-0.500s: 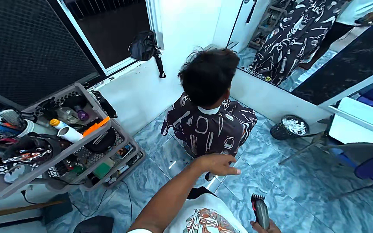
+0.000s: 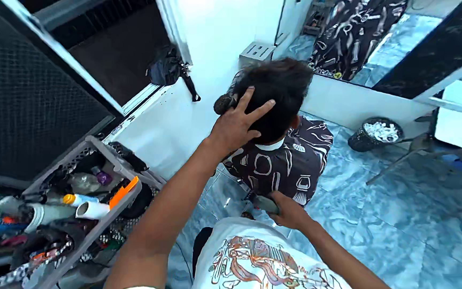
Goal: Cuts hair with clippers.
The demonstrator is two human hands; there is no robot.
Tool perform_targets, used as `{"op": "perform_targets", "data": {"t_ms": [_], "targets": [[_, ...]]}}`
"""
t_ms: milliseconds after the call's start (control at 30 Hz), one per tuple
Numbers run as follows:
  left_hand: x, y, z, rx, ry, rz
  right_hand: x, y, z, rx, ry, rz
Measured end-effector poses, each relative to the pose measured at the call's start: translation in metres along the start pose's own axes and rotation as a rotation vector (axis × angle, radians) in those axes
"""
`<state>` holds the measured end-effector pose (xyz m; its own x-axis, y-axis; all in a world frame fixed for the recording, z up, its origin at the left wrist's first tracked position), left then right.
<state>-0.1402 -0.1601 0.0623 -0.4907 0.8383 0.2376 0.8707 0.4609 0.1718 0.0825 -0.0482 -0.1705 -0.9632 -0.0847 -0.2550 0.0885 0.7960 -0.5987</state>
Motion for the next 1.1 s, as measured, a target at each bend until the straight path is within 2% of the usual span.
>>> {"op": "perform_targets", "data": {"t_ms": [100, 200, 333, 500, 700, 900, 1033, 1100], "targets": [[0.013, -0.005, 0.004, -0.062, 0.065, 0.114, 0.026, -0.037, 0.003, 0.044, 0.152, -0.166], [0.032, -0.008, 0.005, -0.06, 0.033, 0.148, 0.044, -0.067, 0.008, 0.016, 0.22, -0.242], [0.07, -0.01, -0.002, -0.045, -0.097, 0.153, 0.059, -0.097, 0.006, -0.072, 0.307, -0.203], [0.114, -0.01, -0.008, -0.056, -0.217, 0.273, 0.072, -0.116, -0.017, -0.232, 0.495, -0.079], [0.168, -0.002, -0.002, 0.008, -0.317, 0.428, 0.087, -0.103, -0.048, -0.28, 0.593, 0.085], [0.188, 0.015, -0.003, 0.093, -0.396, 0.427, 0.12, -0.072, -0.086, -0.32, 0.618, 0.18], [0.188, 0.024, -0.003, 0.141, -0.415, 0.458, 0.121, -0.069, -0.077, -0.297, 0.59, 0.233], [0.175, 0.022, -0.004, 0.163, -0.362, 0.501, 0.119, -0.068, -0.073, -0.304, 0.583, 0.215]]}}
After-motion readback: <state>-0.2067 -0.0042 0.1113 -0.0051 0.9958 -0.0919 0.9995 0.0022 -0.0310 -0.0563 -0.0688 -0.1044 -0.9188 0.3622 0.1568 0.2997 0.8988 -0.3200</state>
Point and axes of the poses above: each hand's wrist, its own x-axis towards the middle knuckle, its own z-axis out of the palm, y = z × x, the point moved 5 cm from there along x, towards the middle knuckle, and after that the axes turned 2 degrees about -x, right-handed, at the moved point
